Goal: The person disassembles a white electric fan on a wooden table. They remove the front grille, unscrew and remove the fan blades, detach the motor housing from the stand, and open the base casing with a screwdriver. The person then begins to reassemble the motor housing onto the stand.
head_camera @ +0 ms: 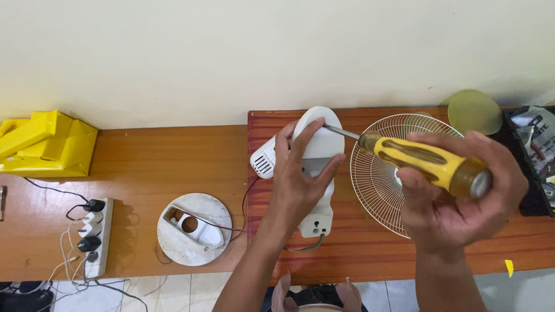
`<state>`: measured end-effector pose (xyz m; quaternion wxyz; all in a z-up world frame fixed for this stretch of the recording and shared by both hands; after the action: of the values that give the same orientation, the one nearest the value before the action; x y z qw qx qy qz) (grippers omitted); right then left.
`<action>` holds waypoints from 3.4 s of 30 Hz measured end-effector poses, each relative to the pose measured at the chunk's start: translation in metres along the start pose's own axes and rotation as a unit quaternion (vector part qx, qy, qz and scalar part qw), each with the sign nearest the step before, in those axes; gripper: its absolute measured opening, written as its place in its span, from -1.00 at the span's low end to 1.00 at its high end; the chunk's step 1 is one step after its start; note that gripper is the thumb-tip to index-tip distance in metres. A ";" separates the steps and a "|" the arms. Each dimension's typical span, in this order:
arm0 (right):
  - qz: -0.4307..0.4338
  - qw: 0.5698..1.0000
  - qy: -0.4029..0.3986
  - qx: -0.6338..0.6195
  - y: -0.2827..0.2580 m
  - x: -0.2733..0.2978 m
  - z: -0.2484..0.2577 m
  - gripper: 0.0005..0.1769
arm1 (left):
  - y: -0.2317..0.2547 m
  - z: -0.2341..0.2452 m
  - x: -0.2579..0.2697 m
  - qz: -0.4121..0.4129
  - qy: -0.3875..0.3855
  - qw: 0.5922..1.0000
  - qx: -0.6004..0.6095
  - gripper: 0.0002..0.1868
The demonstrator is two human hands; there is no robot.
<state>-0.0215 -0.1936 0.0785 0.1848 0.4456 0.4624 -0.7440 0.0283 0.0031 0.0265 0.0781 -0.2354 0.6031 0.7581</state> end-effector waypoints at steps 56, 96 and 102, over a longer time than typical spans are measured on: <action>-0.542 0.809 -0.197 -0.113 0.057 0.220 -0.033 -0.52 | -0.221 -0.022 0.172 -0.049 0.252 0.944 -0.207 0.14; -0.692 0.673 -0.126 -0.230 0.248 0.289 0.119 -0.54 | -0.184 -0.128 0.149 0.118 0.107 0.970 -0.182 -0.28; -0.694 0.663 -0.219 -0.175 0.286 0.321 0.172 -0.56 | -0.154 -0.152 0.195 0.036 0.120 0.963 -0.239 -0.25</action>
<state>-0.0813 -0.4398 -0.3084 -0.2150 -0.2210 0.7056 -0.6380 -0.0407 -0.1342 -0.2214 -0.0807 -0.3147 0.4178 0.8485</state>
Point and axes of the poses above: each hand's wrist, its own x-axis away from the middle knuckle, its own z-axis out of the back of the hand, y = z × x, the point moved 4 cm from there along -x, towards the middle knuckle, and after that the axes turned 8 degrees about y, right-handed, at the moved point
